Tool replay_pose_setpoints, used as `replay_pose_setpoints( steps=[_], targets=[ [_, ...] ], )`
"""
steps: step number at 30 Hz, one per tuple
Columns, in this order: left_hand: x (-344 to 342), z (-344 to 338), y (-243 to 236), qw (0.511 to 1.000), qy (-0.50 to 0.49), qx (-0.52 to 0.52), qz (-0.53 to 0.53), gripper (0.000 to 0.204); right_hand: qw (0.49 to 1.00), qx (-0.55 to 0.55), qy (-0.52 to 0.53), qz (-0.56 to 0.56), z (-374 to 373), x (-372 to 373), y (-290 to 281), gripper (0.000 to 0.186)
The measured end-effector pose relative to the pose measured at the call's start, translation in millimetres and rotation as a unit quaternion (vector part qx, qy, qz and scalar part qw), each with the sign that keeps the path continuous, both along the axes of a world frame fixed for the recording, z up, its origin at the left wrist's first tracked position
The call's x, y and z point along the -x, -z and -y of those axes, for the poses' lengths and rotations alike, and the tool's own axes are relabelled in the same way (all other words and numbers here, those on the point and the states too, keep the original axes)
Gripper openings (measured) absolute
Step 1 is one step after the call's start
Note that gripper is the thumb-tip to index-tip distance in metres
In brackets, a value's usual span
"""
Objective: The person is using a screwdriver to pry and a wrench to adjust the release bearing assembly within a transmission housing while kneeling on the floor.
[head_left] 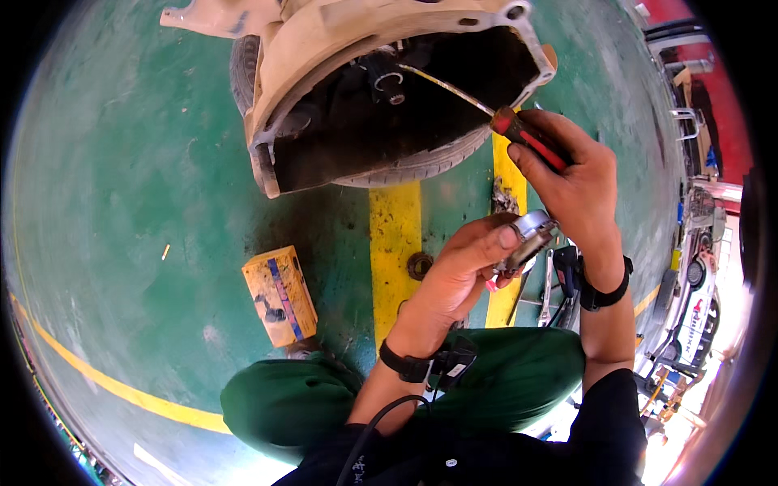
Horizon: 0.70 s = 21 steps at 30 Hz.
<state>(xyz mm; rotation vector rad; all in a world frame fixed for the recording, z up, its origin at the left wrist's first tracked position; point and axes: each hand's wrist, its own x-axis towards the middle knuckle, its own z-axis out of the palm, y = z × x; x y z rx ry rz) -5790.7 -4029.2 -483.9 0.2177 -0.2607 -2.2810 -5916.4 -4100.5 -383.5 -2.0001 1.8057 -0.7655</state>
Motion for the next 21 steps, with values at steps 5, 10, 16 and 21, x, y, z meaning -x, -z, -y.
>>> replay_pose_setpoints(
  steps=[5, 10, 16, 21],
  targets=[
    [-22.7, 4.0, 19.7, 0.994, 0.003, 0.105, 0.015, 0.094, 1.000, -0.014, 0.000, -0.007, 6.4, -14.3, -1.8, 0.031],
    [-38.1, 7.3, 43.3, 0.993, 0.036, 0.108, -0.010, 0.083, 0.994, 0.016, -0.029, -0.108, 11.5, -29.9, -19.1, 0.030],
    [-38.8, 5.8, 37.2, 0.997, -0.037, 0.070, 0.026, 0.096, 0.991, 0.023, -0.039, -0.128, 10.1, -37.0, -23.6, 0.026],
    [-38.9, 4.8, 38.4, 0.998, -0.043, 0.053, -0.015, 0.098, 0.992, 0.012, -0.019, -0.127, 10.3, -39.4, -18.0, 0.026]
  ],
)
